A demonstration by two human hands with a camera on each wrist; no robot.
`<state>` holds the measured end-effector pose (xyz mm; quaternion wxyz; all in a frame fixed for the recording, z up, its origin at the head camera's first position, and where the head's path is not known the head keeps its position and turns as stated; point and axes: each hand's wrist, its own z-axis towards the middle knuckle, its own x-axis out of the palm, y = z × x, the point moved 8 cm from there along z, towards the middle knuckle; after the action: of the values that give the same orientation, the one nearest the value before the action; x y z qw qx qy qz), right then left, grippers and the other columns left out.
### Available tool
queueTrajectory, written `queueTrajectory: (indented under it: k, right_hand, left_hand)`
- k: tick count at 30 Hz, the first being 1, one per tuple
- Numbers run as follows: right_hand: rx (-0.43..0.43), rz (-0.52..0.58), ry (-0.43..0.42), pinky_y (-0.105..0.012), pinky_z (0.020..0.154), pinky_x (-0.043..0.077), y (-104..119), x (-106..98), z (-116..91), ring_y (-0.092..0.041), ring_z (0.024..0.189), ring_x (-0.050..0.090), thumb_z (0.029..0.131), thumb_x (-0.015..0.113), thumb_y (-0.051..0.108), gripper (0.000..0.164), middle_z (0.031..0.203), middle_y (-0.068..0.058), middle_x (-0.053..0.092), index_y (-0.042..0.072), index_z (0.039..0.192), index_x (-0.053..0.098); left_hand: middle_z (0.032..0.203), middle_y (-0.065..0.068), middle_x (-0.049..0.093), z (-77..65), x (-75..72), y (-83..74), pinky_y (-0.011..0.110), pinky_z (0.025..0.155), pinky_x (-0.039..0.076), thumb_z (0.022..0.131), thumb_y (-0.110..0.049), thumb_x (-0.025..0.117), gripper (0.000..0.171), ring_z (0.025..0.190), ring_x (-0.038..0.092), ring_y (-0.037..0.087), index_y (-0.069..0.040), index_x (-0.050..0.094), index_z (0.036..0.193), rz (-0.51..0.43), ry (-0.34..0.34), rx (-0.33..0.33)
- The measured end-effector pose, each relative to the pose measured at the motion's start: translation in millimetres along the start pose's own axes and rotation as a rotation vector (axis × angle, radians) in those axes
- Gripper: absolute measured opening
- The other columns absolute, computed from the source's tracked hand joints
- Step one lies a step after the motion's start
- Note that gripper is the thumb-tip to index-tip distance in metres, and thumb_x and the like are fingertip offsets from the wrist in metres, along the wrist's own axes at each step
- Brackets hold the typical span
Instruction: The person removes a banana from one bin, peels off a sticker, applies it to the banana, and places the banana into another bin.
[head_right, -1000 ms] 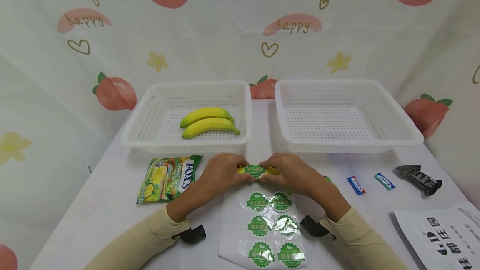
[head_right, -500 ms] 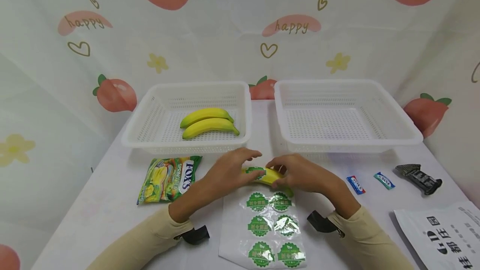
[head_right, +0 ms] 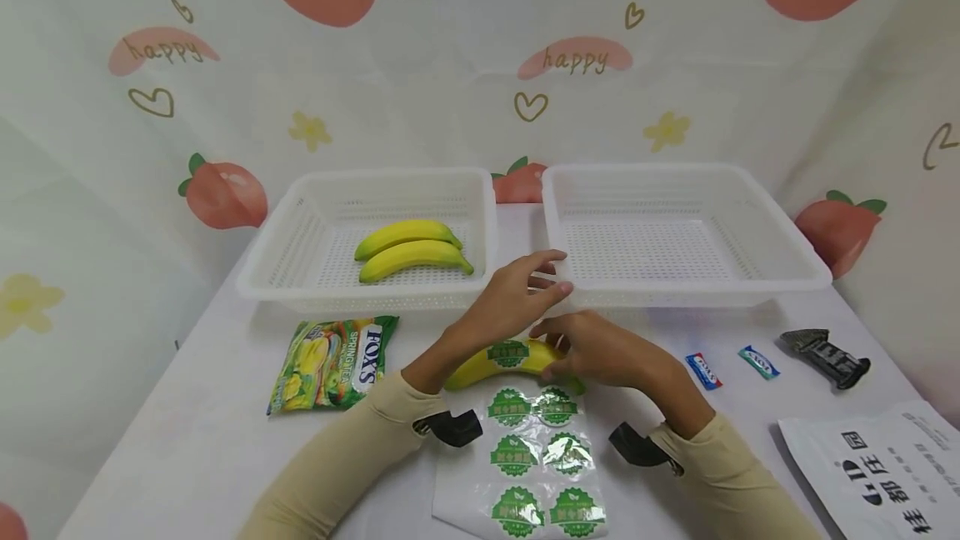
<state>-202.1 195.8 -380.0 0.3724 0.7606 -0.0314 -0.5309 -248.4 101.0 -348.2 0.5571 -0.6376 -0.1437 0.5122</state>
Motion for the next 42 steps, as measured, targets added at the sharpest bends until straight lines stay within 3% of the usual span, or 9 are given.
queueTrajectory:
  k: [7,16,21,23,28,32,35,39,42]
  right_hand:
    - [0.007,-0.068,-0.017,-0.039,0.085,0.058,7.9,-20.8,-14.1,-0.013,0.099,0.067,0.090,0.086,0.025,0.047,0.114,0.001,0.075,0.004,0.130,0.073]
    - [0.178,-0.103,-0.122,-0.027,0.070,0.057,-4.0,-86.1,-73.6,-0.015,0.091,0.066,0.088,0.088,0.027,0.053,0.112,0.001,0.075,0.009,0.135,0.072]
    - [0.216,-0.211,-0.257,-0.022,0.067,0.056,-17.8,-128.8,-94.8,-0.013,0.088,0.066,0.086,0.090,0.023,0.053,0.111,-0.004,0.075,0.008,0.134,0.072]
    - [0.243,-0.237,-0.295,-0.023,0.068,0.055,-26.6,-145.7,-97.6,-0.020,0.093,0.069,0.087,0.090,0.024,0.055,0.114,-0.010,0.075,0.007,0.136,0.071]
    - [0.307,-0.271,-0.340,-0.040,0.074,0.056,-52.3,-176.9,-92.6,-0.048,0.110,0.066,0.093,0.085,0.030,0.059,0.126,-0.027,0.069,0.004,0.142,0.065]
    - [0.315,-0.246,-0.327,-0.065,0.087,0.051,-69.1,-186.5,-79.2,-0.053,0.123,0.057,0.097,0.080,0.031,0.060,0.135,-0.032,0.063,0.003,0.146,0.061]
    - [0.312,-0.191,-0.288,-0.075,0.095,0.044,-80.5,-187.6,-67.2,-0.054,0.128,0.055,0.098,0.078,0.030,0.061,0.140,-0.033,0.061,0.002,0.148,0.058]
    - [0.314,-0.113,-0.217,-0.074,0.099,0.047,-95.0,-184.2,-52.7,-0.055,0.129,0.057,0.099,0.076,0.027,0.059,0.144,-0.032,0.059,-0.001,0.147,0.058]
    - [0.316,-0.073,-0.152,-0.060,0.095,0.057,-106.1,-178.7,-43.4,-0.051,0.123,0.062,0.100,0.075,0.023,0.056,0.142,-0.032,0.060,-0.005,0.145,0.058]
  left_hand:
    - [0.126,0.010,0.068,6.6,1.3,0.4,0.020,0.092,0.057,0.107,-0.021,0.066,0.046,0.113,0.074,0.018,-0.010,0.058,0.151,-0.014,-0.051,0.041]
    - [0.124,0.009,0.069,7.7,0.4,-3.5,0.016,0.086,0.057,0.105,-0.019,0.070,0.046,0.107,0.076,0.016,-0.010,0.061,0.149,-0.005,-0.062,0.056]
    - [0.124,0.009,0.069,8.3,1.2,-2.5,0.017,0.085,0.056,0.106,-0.018,0.068,0.045,0.106,0.076,0.015,-0.010,0.060,0.149,-0.017,-0.069,0.056]
    - [0.125,0.010,0.068,8.3,1.2,-1.5,0.017,0.085,0.057,0.106,-0.017,0.067,0.045,0.106,0.075,0.015,-0.011,0.060,0.150,-0.023,-0.074,0.051]
    - [0.125,0.009,0.068,7.4,1.0,1.3,0.018,0.084,0.057,0.106,-0.017,0.068,0.048,0.105,0.075,0.015,-0.010,0.058,0.152,-0.042,-0.071,0.038]
    - [0.125,0.008,0.068,6.8,0.8,2.6,0.018,0.083,0.056,0.105,-0.019,0.069,0.049,0.102,0.075,0.013,-0.008,0.057,0.152,-0.051,-0.067,0.041]
    - [0.125,0.007,0.069,6.5,0.5,2.9,0.019,0.080,0.056,0.105,-0.019,0.069,0.048,0.099,0.075,0.011,-0.009,0.058,0.151,-0.056,-0.069,0.044]
    - [0.124,0.006,0.070,6.3,0.9,3.7,0.019,0.079,0.055,0.105,-0.020,0.070,0.048,0.096,0.074,0.009,-0.011,0.059,0.151,-0.057,-0.070,0.040]
    - [0.125,0.006,0.070,6.0,1.5,4.2,0.018,0.078,0.055,0.105,-0.020,0.069,0.048,0.096,0.074,0.009,-0.011,0.059,0.151,-0.055,-0.071,0.036]
